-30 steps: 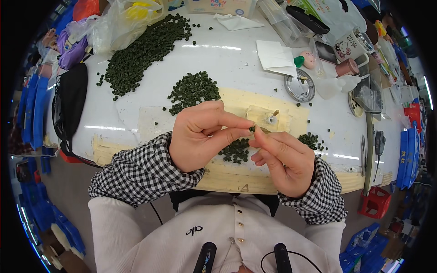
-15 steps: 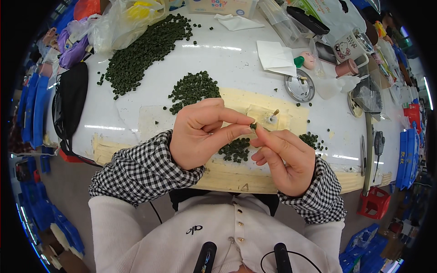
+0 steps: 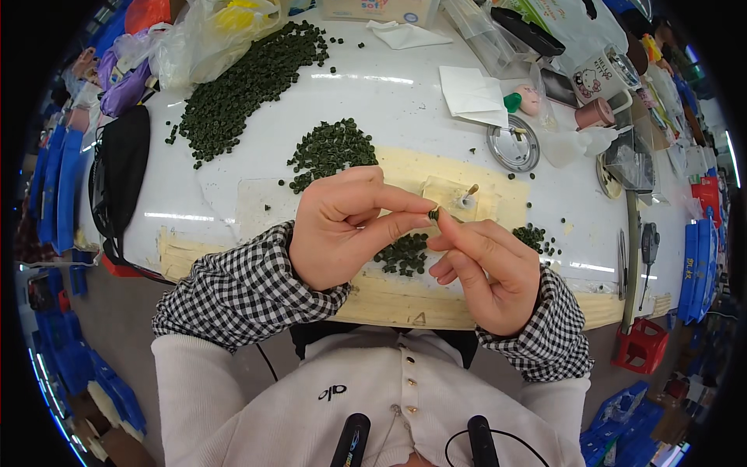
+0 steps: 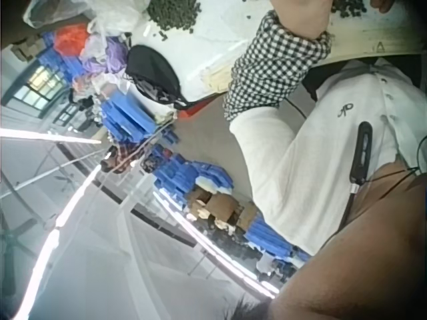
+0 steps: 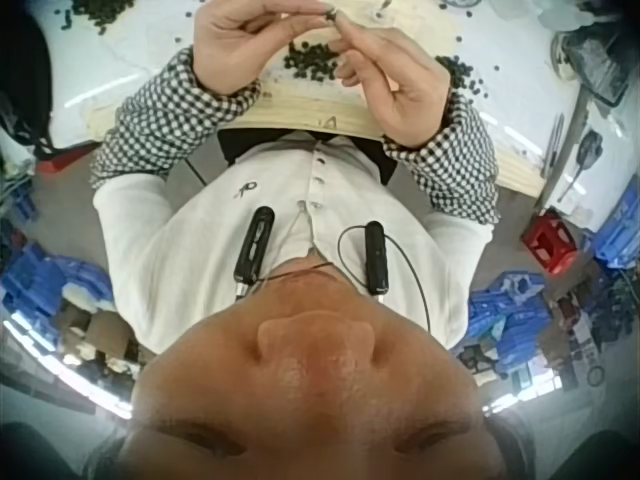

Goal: Assembling small green plastic pieces by hand on a workbench.

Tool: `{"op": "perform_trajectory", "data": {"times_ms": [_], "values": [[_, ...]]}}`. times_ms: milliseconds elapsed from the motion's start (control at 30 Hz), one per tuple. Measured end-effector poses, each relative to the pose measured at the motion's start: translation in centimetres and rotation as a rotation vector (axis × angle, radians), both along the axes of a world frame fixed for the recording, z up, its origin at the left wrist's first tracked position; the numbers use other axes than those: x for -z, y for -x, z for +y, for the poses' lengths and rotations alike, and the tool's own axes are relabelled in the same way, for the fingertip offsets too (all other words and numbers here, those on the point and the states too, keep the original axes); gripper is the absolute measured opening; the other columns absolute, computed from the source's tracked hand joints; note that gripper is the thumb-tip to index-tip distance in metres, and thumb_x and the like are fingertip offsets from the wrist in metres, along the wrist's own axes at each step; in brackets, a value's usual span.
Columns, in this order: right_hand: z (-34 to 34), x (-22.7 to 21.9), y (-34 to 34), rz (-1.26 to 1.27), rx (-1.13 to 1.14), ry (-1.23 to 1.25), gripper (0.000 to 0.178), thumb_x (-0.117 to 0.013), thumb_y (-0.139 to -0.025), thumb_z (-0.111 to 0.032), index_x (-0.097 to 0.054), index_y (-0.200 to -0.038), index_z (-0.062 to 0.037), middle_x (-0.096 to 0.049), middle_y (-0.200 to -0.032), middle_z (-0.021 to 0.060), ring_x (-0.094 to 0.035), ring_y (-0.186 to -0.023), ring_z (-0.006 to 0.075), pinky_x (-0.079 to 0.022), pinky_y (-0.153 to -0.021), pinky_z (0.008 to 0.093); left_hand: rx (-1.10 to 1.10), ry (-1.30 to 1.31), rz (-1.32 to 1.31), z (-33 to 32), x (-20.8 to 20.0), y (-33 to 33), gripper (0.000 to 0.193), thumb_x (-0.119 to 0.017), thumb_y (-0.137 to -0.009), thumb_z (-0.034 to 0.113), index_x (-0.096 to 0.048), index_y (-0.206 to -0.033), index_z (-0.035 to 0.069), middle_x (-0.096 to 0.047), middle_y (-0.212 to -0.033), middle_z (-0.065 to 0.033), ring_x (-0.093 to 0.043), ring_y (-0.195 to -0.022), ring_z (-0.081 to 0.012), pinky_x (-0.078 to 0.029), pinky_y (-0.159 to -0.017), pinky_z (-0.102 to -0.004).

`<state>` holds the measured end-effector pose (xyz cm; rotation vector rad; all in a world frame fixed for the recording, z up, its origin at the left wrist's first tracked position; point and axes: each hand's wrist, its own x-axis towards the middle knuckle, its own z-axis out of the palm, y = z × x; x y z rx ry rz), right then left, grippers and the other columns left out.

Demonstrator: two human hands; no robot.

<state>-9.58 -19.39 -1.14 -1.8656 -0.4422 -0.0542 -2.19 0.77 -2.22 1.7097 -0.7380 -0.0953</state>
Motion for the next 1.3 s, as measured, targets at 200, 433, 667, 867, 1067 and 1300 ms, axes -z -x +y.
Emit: {"op": "perform_trajectory", "data": {"times_ms": [200,433,667,867,1067,1300], "values": [[-0.1,-0.2,0.0,0.024,0.013,-0.019,0.038,-0.054,-0.089,0.004,-0.053,-0.127,-0.0010,-0.062,-0.097,0.0112,-0.063,-0.073,0.0115,-0.054,-0.066,0.0215,0.005,-0.032,0.014,-0.1,-0.7,0.2,0.018,-0.070,-0.078,0.000,-0.070,-0.096,0.004,-0.039,-0.061,0.0051,-0.033,-0.055,-0.0044,-0.025,-0.050,-0.0209],[-1.4,-0.5,-0.7,-0.150,0.243,0.107,0.033,-0.060,-0.085,0.003,-0.059,-0.119,0.0008,-0.062,-0.089,0.0107,-0.059,-0.068,0.0110,-0.049,-0.062,0.0217,-0.007,-0.030,0.079,0.0,-0.6,0.3,0.017,-0.070,-0.078,0.000,-0.070,-0.096,0.002,-0.038,-0.062,0.0054,-0.032,-0.055,-0.0034,-0.026,-0.051,-0.0202],[-2.1,0.1,-3.2,-0.389,0.414,0.414,0.023,-0.071,-0.074,-0.003,-0.065,-0.096,-0.0020,-0.056,-0.074,0.0070,-0.053,-0.069,0.0216,-0.043,-0.063,0.0309,0.005,-0.037,0.094,-0.2,-0.6,0.2,0.017,-0.070,-0.078,-0.001,-0.070,-0.095,0.002,-0.037,-0.064,0.0057,-0.032,-0.055,-0.0025,-0.026,-0.051,-0.0197],[-1.9,0.4,-3.5,-0.345,0.355,0.411,0.014,-0.071,-0.073,-0.003,-0.065,-0.086,-0.0031,-0.057,-0.071,0.0064,-0.053,-0.066,0.0230,-0.042,-0.061,0.0318,-0.002,-0.029,0.117,-0.2,-0.4,0.3,0.016,-0.070,-0.078,-0.001,-0.070,-0.094,0.002,-0.037,-0.065,0.0056,-0.031,-0.055,-0.0023,-0.025,-0.052,-0.0195],[-2.1,-1.4,-2.1,-0.450,0.586,0.127,0.007,-0.068,-0.080,-0.004,-0.063,-0.083,0.0002,-0.059,-0.074,0.0072,-0.053,-0.069,0.0175,-0.043,-0.065,0.0280,0.039,-0.048,0.058,-0.3,-0.2,0.2,0.017,-0.071,-0.078,0.000,-0.070,-0.094,0.002,-0.040,-0.064,0.0047,-0.031,-0.054,-0.0030,-0.025,-0.050,-0.0198],[-1.5,0.0,-1.7,-0.175,0.147,-0.206,0.013,-0.055,-0.093,-0.009,-0.053,-0.096,0.0033,-0.060,-0.086,0.0092,-0.060,-0.081,0.0132,-0.048,-0.072,0.0246,0.125,-0.107,-0.007,-0.6,-0.3,0.5,0.017,-0.070,-0.078,-0.001,-0.071,-0.094,0.004,-0.046,-0.064,0.0023,-0.036,-0.053,-0.0043,-0.026,-0.048,-0.0216]]}}
